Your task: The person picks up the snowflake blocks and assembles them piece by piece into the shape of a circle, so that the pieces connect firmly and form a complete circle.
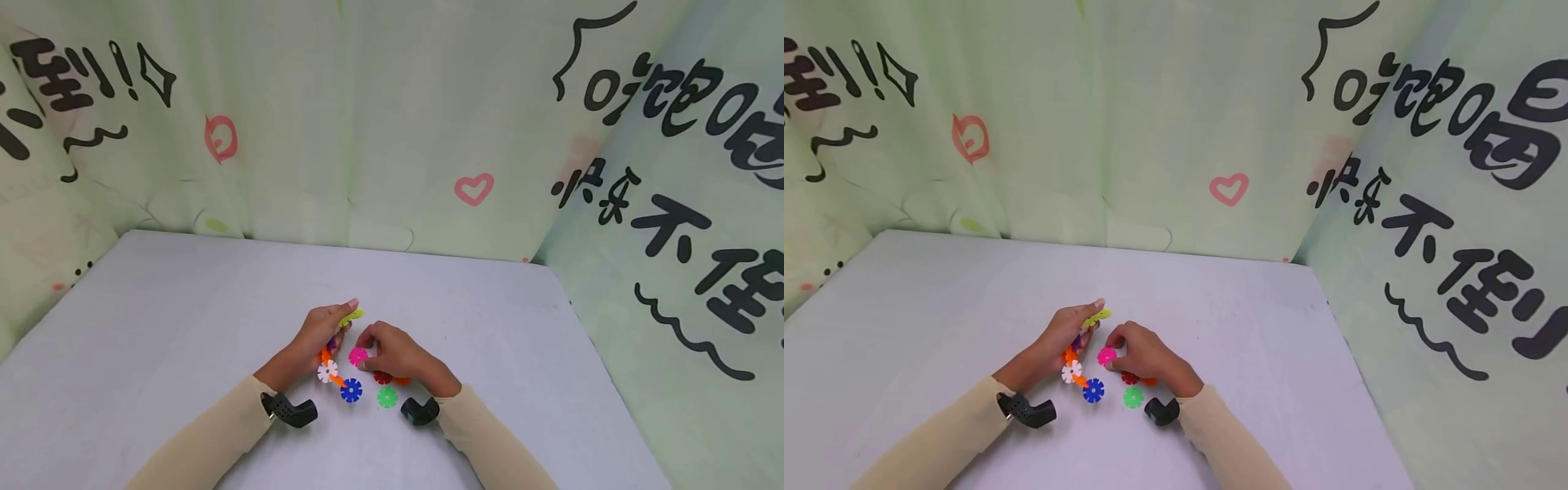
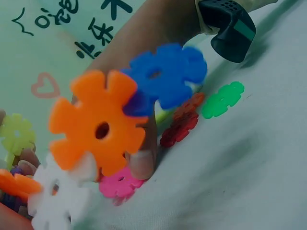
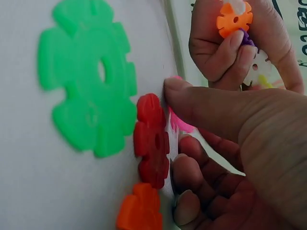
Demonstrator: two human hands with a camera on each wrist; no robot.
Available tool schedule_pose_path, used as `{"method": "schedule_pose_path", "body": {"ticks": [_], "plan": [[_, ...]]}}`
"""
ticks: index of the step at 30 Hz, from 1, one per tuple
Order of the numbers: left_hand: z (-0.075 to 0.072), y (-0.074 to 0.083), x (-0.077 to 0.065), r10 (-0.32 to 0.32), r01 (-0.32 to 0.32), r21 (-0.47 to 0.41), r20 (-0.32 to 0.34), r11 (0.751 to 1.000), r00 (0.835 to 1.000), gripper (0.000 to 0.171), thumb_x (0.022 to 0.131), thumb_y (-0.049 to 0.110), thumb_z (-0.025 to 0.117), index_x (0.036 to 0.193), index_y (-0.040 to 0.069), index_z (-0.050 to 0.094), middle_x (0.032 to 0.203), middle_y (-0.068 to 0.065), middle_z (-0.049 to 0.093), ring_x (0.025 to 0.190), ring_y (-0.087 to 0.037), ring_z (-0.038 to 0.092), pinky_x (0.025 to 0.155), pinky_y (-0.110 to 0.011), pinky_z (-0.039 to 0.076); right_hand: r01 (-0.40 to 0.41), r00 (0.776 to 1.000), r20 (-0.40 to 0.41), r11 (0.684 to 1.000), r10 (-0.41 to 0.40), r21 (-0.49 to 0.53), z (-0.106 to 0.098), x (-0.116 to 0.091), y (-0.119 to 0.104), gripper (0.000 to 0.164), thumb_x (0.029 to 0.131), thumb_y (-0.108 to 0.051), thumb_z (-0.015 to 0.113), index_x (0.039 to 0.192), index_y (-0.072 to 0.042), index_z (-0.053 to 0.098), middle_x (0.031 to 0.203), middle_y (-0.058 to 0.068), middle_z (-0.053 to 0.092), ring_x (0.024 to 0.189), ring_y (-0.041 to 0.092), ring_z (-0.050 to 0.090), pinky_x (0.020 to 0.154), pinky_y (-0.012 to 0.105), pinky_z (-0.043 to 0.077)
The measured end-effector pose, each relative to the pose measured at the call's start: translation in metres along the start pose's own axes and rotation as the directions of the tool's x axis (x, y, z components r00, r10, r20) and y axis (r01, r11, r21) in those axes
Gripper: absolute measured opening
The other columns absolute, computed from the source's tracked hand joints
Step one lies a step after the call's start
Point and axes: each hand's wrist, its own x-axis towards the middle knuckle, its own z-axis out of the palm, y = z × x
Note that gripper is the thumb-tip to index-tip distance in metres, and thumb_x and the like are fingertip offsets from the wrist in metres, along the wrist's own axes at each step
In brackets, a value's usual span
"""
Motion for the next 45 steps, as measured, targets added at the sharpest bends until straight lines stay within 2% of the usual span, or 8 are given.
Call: {"method": "schedule_pose_path", "body": {"ticks": [6,11,14,18,25,34,41,45], "plan": [[0.001,-0.002,0.001,0.107,-0.107,0.009,-0.025,0.994,0.994,0.053,0.089,0.048,0.067,0.107,-0.002,0.064,0.069,-0.004,0.051,0.056,-0.015,0.042,0.049,-0.022,0.034,0.073,0.996,-0.059,0.995,-0.069,0.065,-0.003,-0.001,0.004,0.019,0.088,-0.008,0.071,0.104,-0.011,0.061,0.083,-0.002,0.057,0.072,0.014,0.053,0.064,0.025,0.049],[0.002,-0.004,0.002,0.162,-0.162,-0.006,-0.034,0.987,0.986,0.047,0.093,0.043,0.062,0.124,0.008,0.060,0.091,-0.009,0.065,0.069,-0.017,0.055,0.058,-0.021,0.042,0.124,0.974,-0.202,0.989,-0.106,0.078,-0.004,-0.002,0.009,0.016,0.092,-0.006,0.065,0.107,-0.011,0.068,0.093,-0.004,0.063,0.081,0.012,0.056,0.074,0.023,0.051],[0.002,-0.004,0.001,0.170,-0.169,0.014,-0.042,0.985,0.985,0.046,0.095,0.045,0.059,0.121,0.008,0.059,0.095,-0.010,0.068,0.073,-0.018,0.061,0.062,-0.023,0.045,0.133,0.952,-0.289,0.985,-0.098,0.105,-0.007,-0.003,0.010,0.017,0.092,-0.004,0.064,0.109,-0.009,0.069,0.098,-0.001,0.065,0.084,0.013,0.058,0.077,0.024,0.052],[0.004,-0.002,0.001,0.146,-0.146,-0.008,-0.042,0.989,0.988,0.039,0.099,0.042,0.054,0.112,0.005,0.057,0.092,-0.010,0.069,0.064,-0.017,0.059,0.059,-0.023,0.047,0.167,0.918,-0.382,0.977,-0.106,0.131,-0.012,-0.002,0.009,0.019,0.092,-0.001,0.063,0.109,-0.006,0.070,0.099,0.002,0.067,0.083,0.016,0.060,0.074,0.026,0.053],[0.005,0.000,-0.004,0.101,-0.102,-0.028,-0.015,0.994,0.995,0.041,0.103,0.034,0.043,0.126,0.004,0.058,0.085,-0.008,0.061,0.055,-0.015,0.046,0.052,-0.021,0.042,0.203,0.858,-0.509,0.957,-0.071,0.208,-0.017,0.000,0.006,0.019,0.092,-0.001,0.064,0.110,-0.006,0.070,0.097,0.003,0.066,0.079,0.015,0.062,0.070,0.024,0.054],[0.006,-0.005,-0.004,0.158,-0.156,-0.047,0.044,0.987,0.986,0.053,0.100,0.043,0.050,0.121,-0.004,0.062,0.080,-0.007,0.051,0.054,-0.015,0.043,0.048,-0.022,0.036,0.220,0.847,-0.531,0.929,-0.030,0.298,-0.021,0.001,0.000,0.018,0.094,-0.007,0.064,0.111,-0.006,0.070,0.095,0.005,0.067,0.075,0.017,0.063,0.069,0.027,0.055],[0.003,-0.008,-0.003,0.144,-0.137,-0.082,0.085,0.987,0.986,0.052,0.102,0.040,0.048,0.125,-0.006,0.057,0.072,-0.006,0.052,0.062,-0.016,0.052,0.058,-0.024,0.047,0.229,0.849,-0.529,0.895,0.008,0.381,-0.031,-0.011,-0.028,0.017,0.093,-0.001,0.063,0.109,0.006,0.067,0.093,0.016,0.067,0.076,0.032,0.064,0.070,0.029,0.056],[0.004,-0.009,-0.004,0.143,-0.132,-0.090,0.130,0.987,0.981,0.048,0.103,0.035,0.048,0.120,-0.009,0.055,0.071,-0.006,0.052,0.058,-0.016,0.054,0.059,-0.027,0.051,0.226,0.857,-0.514,0.885,0.017,0.406,-0.035,-0.016,-0.040,0.016,0.093,0.000,0.062,0.107,0.008,0.067,0.093,0.018,0.067,0.077,0.033,0.065,0.071,0.030,0.056]]}}
